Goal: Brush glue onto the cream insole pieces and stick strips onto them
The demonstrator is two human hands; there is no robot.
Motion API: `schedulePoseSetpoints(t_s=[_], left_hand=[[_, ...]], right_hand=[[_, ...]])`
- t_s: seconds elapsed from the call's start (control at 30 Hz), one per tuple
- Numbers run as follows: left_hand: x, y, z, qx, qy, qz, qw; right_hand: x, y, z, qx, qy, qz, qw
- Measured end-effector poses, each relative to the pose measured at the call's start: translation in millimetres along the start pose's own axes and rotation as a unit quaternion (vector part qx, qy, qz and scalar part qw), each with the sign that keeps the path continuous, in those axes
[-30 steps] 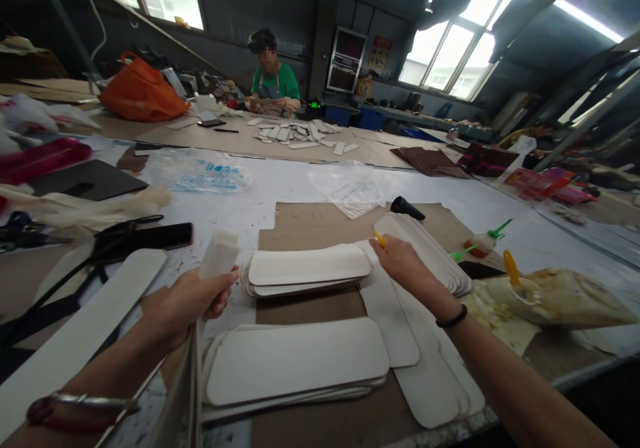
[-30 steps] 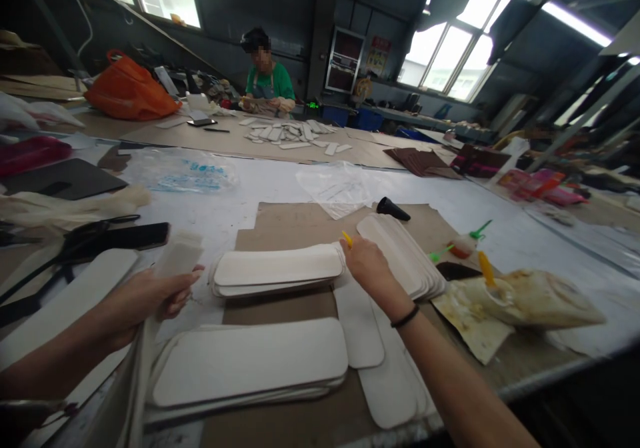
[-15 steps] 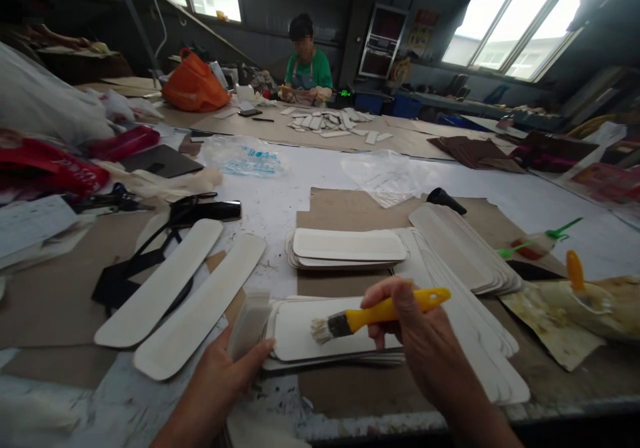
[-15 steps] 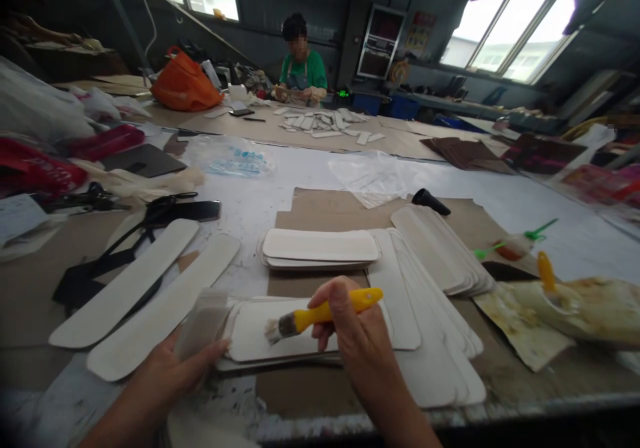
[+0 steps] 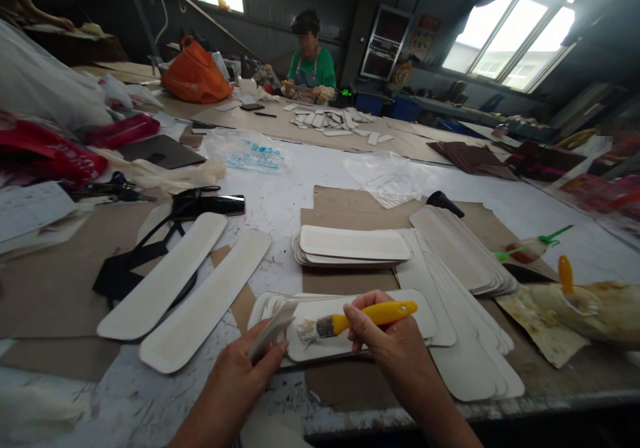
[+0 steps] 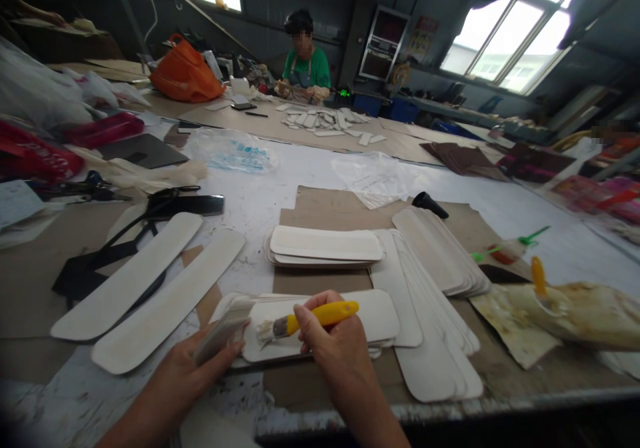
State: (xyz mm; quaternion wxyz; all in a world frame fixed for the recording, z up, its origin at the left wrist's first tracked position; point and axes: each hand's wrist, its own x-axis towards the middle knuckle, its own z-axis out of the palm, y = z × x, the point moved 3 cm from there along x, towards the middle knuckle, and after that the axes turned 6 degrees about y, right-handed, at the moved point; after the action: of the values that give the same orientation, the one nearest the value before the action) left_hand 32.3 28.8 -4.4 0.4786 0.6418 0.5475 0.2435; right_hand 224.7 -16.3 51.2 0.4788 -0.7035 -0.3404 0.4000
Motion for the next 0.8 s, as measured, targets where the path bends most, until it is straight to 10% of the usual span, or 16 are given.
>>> schedulePoseSetpoints(t_s=[0.4, 0.63, 0.8], left_hand=[[-0.7, 3.0, -1.2, -0.014, 0.030, -0.017, 0.999], [-6.8, -0.4, 3.3, 0.039, 0.092, -0.055, 0.993], [-9.6, -0.7, 3.2, 0.044, 0.119, -0.004, 0.992]], right_hand=[[-7.9, -5.8, -53.6, -0.174, 0.193, -0.047, 0.965], [-9.1, -0.7, -36.0, -0.066, 0.136, -0.052, 0.987], [-6.7, 3.0, -75.4, -0.237, 0.217, -0.108, 0.941]])
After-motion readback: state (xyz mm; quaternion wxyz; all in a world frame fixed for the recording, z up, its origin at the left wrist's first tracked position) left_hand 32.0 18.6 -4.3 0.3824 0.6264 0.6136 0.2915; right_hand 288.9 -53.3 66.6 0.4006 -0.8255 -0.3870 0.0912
